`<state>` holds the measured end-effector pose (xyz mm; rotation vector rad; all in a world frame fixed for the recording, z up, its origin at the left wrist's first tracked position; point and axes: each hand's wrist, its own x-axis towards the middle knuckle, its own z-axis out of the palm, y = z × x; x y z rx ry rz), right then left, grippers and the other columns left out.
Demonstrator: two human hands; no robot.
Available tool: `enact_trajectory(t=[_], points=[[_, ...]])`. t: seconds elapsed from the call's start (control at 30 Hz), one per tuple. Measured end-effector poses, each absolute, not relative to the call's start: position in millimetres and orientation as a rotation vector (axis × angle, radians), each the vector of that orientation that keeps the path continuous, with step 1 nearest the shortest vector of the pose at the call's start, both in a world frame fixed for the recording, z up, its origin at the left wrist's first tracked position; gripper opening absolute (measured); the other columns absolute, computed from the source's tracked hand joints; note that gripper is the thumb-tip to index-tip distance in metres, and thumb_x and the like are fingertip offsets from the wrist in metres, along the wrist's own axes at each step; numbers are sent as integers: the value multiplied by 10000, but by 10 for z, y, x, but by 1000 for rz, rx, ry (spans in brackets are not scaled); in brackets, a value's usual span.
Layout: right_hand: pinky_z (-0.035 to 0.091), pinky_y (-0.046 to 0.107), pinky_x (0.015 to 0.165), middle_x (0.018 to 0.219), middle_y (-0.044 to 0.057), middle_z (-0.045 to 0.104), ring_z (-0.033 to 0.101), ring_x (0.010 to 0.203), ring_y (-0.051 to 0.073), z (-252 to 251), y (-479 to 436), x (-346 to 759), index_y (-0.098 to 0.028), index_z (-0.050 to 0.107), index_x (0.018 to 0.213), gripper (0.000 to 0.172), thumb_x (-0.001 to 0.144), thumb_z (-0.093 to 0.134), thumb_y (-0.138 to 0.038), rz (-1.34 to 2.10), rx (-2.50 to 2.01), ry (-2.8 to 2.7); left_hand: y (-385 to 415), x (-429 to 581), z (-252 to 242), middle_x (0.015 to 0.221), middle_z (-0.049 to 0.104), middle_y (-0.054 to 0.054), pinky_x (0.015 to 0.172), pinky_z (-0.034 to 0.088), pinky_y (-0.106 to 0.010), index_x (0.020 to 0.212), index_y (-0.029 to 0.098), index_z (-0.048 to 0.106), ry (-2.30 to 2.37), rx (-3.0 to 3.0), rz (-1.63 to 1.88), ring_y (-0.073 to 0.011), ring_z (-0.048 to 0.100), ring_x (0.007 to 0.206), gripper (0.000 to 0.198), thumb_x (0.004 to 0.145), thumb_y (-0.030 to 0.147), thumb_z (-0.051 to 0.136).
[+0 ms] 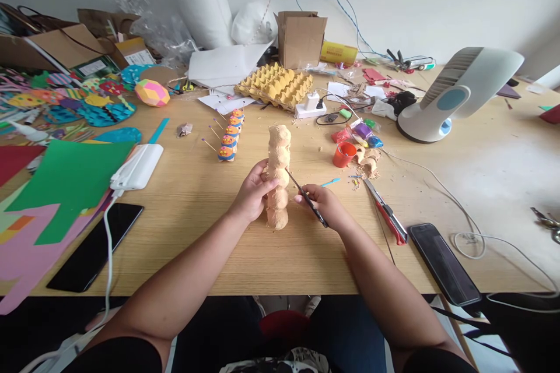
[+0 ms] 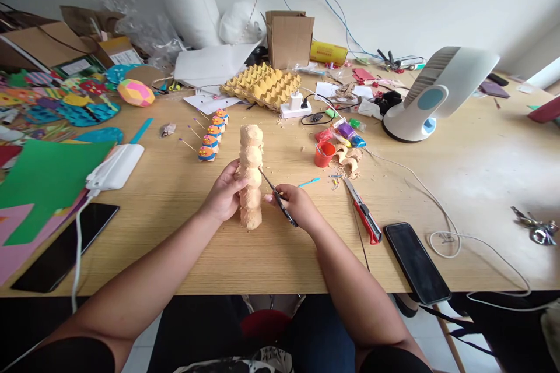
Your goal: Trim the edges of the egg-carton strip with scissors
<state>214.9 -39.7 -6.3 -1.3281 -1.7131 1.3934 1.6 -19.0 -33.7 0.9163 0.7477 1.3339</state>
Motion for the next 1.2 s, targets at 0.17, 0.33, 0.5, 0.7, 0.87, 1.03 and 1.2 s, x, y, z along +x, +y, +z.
enact_trajectory(t=[0.17, 0.33, 0.5, 0.7, 0.87, 1.03, 1.2], points=[[313, 287, 653, 707, -49, 445, 394, 696, 140, -145, -381, 2154, -216, 586, 809, 601, 785, 728, -799, 1375, -1326, -1725, -185, 15, -349, 996, 771, -22, 691, 526, -265, 1271, 231, 678, 747, 895, 1321, -143, 665, 754, 670, 697, 379, 992], [303, 286, 642, 699, -50, 434, 385, 686, 140, -199, -374, 2159, -217, 588, 802, 589, 796, 719, -792, 1350, -1339, -1738, -180, 13, -360, 1012, 779, -27, 696, 526, -268, 1272, 233, 687, 728, 864, 1322, -146, 667, 758, 668, 698, 382, 994], [286, 280, 610, 672, -54, 444, 382, 657, 140, -243, -354, 2166, -227, 608, 840, 543, 816, 734, -754, 1304, -1360, -1751, -168, 3, -360, 1033, 786, -31, 690, 531, -271, 1273, 236, 692, 720, 824, 1314, -149, 672, 755, 662, 700, 368, 995], [246, 272, 570, 652, -69, 435, 352, 609, 121, -206, -351, 2165, -217, 639, 910, 572, 793, 769, -762, 1396, -1323, -1695, -164, 5, -349, 1095, 783, -40, 698, 552, -254, 1255, 220, 712, 677, 737, 1299, -141, 672, 790, 616, 723, 358, 991], [242, 262, 525, 624, -81, 430, 348, 558, 105, -132, -368, 2195, -229, 591, 886, 581, 793, 782, -770, 1495, -1274, -1622, -188, -3, -297, 1116, 775, -37, 684, 552, -270, 1249, 239, 741, 591, 686, 1226, -158, 670, 804, 511, 798, 369, 941], [246, 261, 486, 575, -90, 420, 346, 504, 105, -103, -361, 2244, -244, 553, 860, 586, 823, 752, -794, 1562, -1279, -1625, -192, -5, -242, 998, 760, -6, 650, 525, -278, 1290, 273, 743, 583, 570, 1160, -153, 641, 729, 505, 816, 345, 903], [235, 267, 504, 590, -77, 429, 350, 535, 112, -124, -340, 2250, -236, 562, 830, 604, 813, 747, -811, 1429, -1366, -1677, -162, 25, -303, 1050, 760, -16, 708, 555, -267, 1333, 261, 724, 614, 626, 1206, -155, 672, 824, 589, 809, 429, 932]])
